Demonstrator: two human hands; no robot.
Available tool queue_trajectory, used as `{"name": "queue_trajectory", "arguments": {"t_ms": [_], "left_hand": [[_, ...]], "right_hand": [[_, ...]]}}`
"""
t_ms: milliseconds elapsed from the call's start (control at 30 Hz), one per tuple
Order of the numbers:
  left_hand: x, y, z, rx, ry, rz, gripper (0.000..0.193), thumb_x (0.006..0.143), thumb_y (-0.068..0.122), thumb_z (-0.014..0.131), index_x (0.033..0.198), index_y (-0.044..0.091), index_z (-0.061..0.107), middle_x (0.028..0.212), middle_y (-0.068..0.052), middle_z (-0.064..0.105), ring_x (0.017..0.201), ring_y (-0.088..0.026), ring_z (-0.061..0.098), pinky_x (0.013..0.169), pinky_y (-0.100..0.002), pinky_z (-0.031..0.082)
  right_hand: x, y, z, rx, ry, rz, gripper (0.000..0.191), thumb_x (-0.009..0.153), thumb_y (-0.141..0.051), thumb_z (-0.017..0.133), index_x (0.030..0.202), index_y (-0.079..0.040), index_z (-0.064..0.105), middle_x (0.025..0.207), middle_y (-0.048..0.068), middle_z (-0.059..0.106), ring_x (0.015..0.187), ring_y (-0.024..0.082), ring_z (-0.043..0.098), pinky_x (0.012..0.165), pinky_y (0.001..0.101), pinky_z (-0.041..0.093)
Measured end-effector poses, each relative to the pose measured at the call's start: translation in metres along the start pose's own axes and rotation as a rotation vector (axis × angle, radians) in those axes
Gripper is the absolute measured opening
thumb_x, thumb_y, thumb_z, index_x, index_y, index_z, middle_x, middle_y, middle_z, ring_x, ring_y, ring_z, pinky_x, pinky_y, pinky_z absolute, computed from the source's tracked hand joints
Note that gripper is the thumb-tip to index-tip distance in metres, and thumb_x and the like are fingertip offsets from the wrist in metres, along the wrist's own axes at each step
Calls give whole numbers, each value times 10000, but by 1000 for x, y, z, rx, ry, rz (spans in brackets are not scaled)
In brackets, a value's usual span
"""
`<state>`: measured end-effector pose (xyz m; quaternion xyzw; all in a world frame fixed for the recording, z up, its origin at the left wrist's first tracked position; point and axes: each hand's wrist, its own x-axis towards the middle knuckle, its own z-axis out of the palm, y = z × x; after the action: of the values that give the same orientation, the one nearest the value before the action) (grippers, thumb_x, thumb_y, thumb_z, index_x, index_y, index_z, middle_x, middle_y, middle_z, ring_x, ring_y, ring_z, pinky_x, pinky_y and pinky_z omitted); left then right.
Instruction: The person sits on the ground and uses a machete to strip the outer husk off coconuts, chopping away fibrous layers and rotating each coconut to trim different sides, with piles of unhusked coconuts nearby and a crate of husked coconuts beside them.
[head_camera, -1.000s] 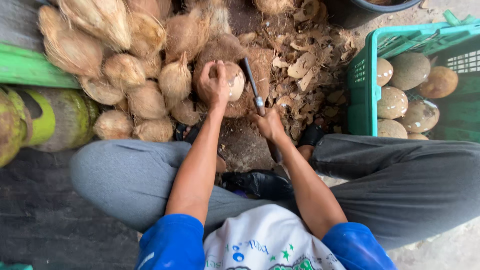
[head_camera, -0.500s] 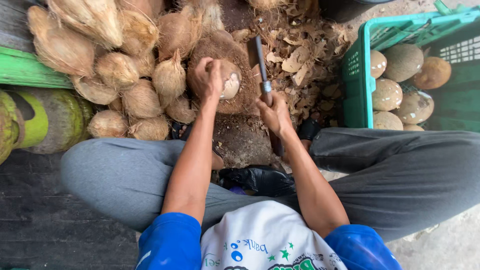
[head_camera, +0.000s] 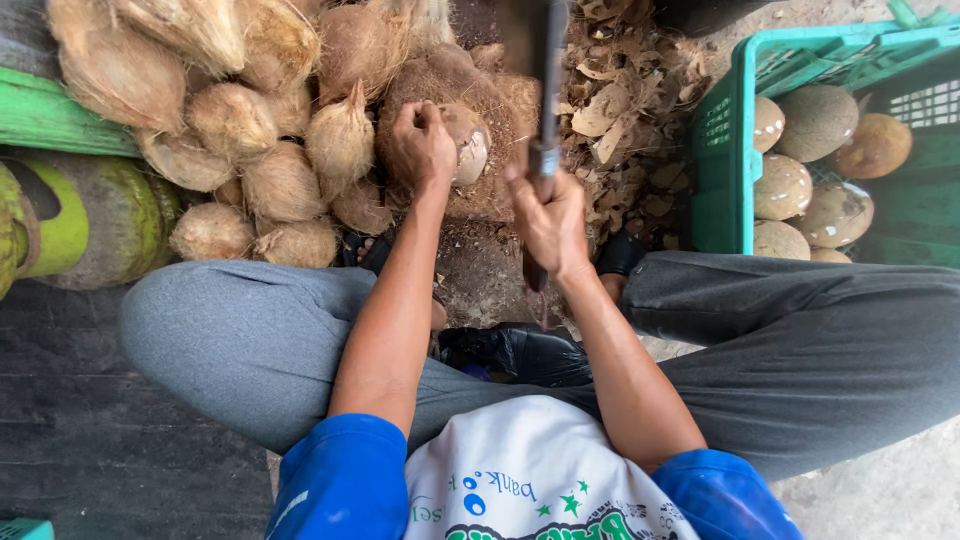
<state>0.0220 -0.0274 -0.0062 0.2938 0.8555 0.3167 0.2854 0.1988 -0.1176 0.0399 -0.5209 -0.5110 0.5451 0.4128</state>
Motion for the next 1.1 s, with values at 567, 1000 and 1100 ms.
{"name": "queue_trajectory", "arguments": {"t_ms": [567, 1000, 1100], "left_hand": [[-9, 1, 5, -72, 68, 54, 250, 966, 398, 536, 915, 179, 645, 841, 18, 677, 640, -140, 601, 585, -335, 462], [-11, -9, 8, -109, 112, 62, 241, 962, 376, 550, 920, 158, 644, 914, -20, 679, 744, -170, 659, 604, -390, 530], [-13, -8, 8, -60, 125, 87, 236, 953, 384, 552, 918, 172, 650, 871, -26, 700, 740, -179, 658, 614, -384, 517]], "right_hand": [[-1, 16, 6, -56, -72, 264, 191, 990, -274, 648, 890, -112, 629, 629, -5, 570, 472, 113, 481, 411, 314, 400], [8, 28, -3, -395, -28, 359, 268, 957, -264, 660, 800, -58, 594, 603, 17, 551, 524, 137, 506, 508, 382, 451], [6, 19, 0, -421, 32, 241, 353, 961, -310, 712, 782, -38, 577, 598, 38, 530, 552, 126, 482, 520, 342, 432]]}}
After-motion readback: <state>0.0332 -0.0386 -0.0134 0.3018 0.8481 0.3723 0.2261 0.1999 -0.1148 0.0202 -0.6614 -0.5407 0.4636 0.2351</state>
